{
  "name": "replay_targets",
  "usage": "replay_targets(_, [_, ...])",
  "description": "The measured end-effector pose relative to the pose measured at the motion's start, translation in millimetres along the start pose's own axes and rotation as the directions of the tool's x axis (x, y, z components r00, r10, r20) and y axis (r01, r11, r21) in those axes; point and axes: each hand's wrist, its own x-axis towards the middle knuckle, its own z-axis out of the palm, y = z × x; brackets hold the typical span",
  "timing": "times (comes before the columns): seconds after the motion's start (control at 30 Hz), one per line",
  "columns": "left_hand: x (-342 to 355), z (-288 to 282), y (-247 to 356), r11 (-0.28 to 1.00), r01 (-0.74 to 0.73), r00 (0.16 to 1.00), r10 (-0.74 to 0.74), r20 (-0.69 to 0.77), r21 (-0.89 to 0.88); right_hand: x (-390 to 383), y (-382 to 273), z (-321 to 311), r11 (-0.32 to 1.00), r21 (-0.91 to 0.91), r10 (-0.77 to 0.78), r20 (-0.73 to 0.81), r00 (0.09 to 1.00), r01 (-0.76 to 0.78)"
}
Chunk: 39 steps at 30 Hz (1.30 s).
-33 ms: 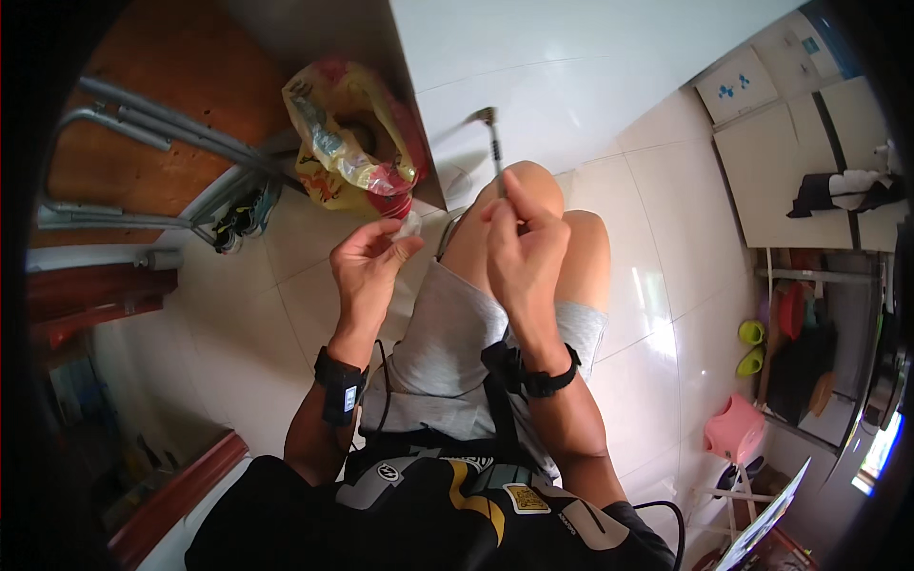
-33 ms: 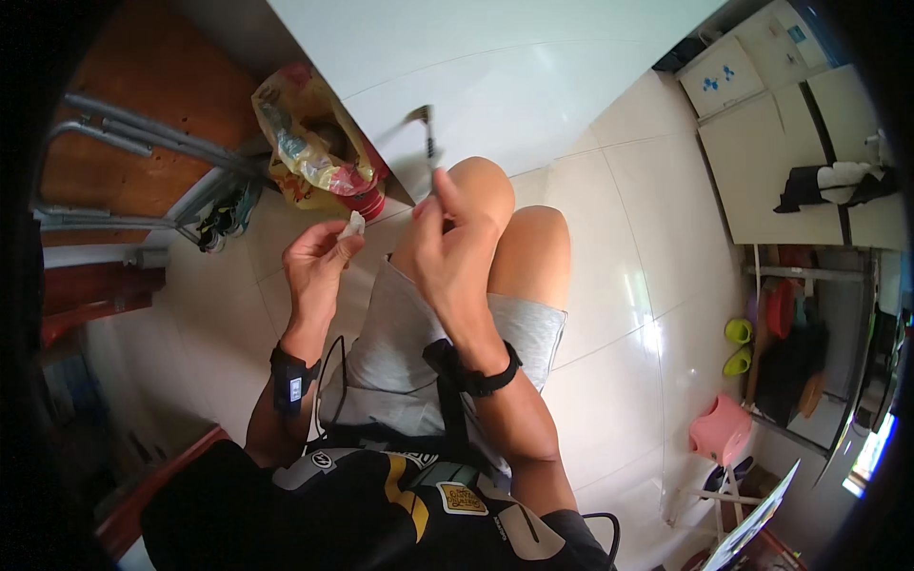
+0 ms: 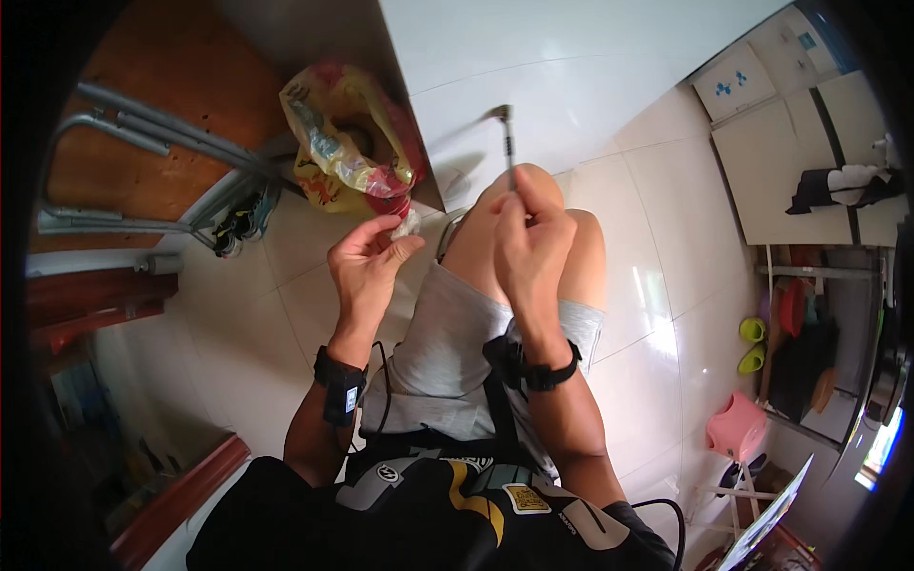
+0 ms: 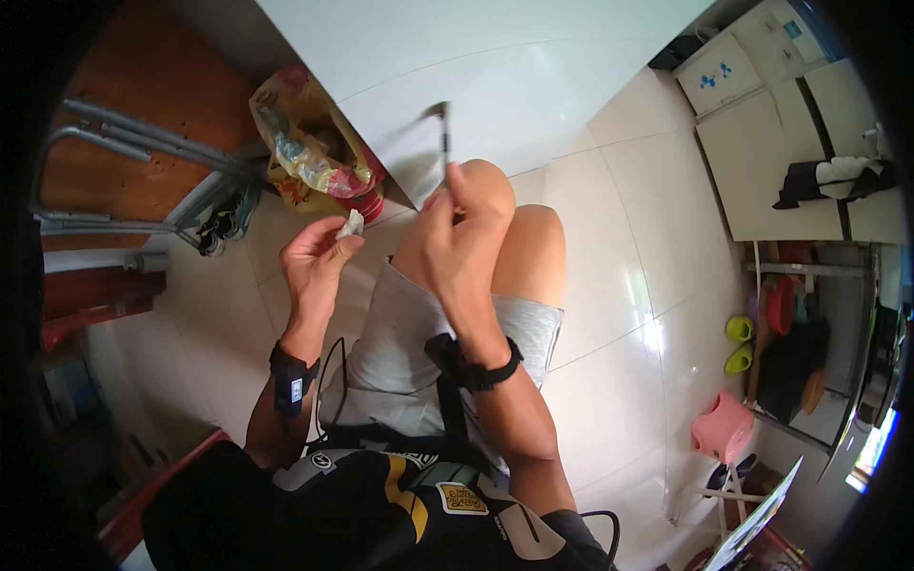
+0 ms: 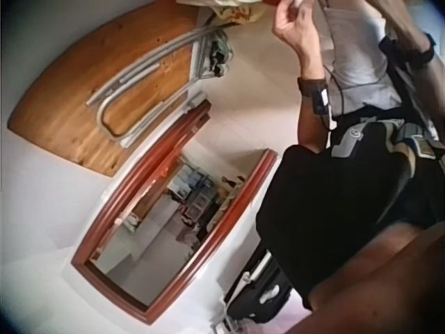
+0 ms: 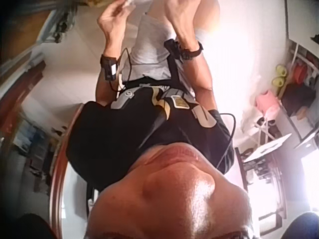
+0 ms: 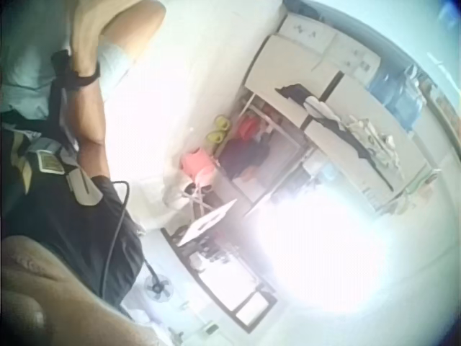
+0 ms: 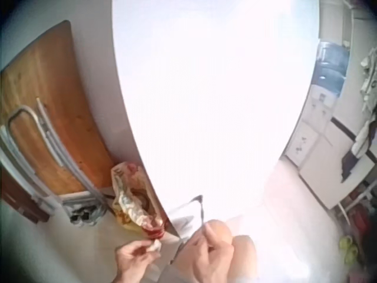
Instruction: Repairing a small spot or hole on a white cabinet surface using a thin tool and tissue.
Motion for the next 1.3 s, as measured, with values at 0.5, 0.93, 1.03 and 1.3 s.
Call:
replay_targets(0.5, [53.2, 82.3, 82.8, 0.291, -0.807, 0.549, 0.690, 0.471, 0.514, 5.9, 27.0, -16.1, 0.992, 0.055, -0.103, -0.188, 0.977, 0.115])
replay_targets(0.93, [125.2, 181.4, 101.4, -0.653, -0.757, -0.073, 0.070, 0.995, -0.010, 15.4, 69.6, -47.7, 0.953, 0.302, 0.077, -0.297, 0.952, 0.017])
replay_targets(1.03, [131.7, 194.0, 99.3, -0.679, -0.726, -0.115, -0.039, 0.993, -0.110, 22.1, 76.6, -54.4, 0.956, 0.292, 0.122, -0.315, 0.941, -0.026])
replay_targets(1.3, [152.6, 267.2, 85.9, -0.700, -0.678, -0.211, -0.107, 0.972, -0.224, 25.8, 82.1, -62.8, 0.831, 0.549, 0.312, -0.320, 0.895, -0.093])
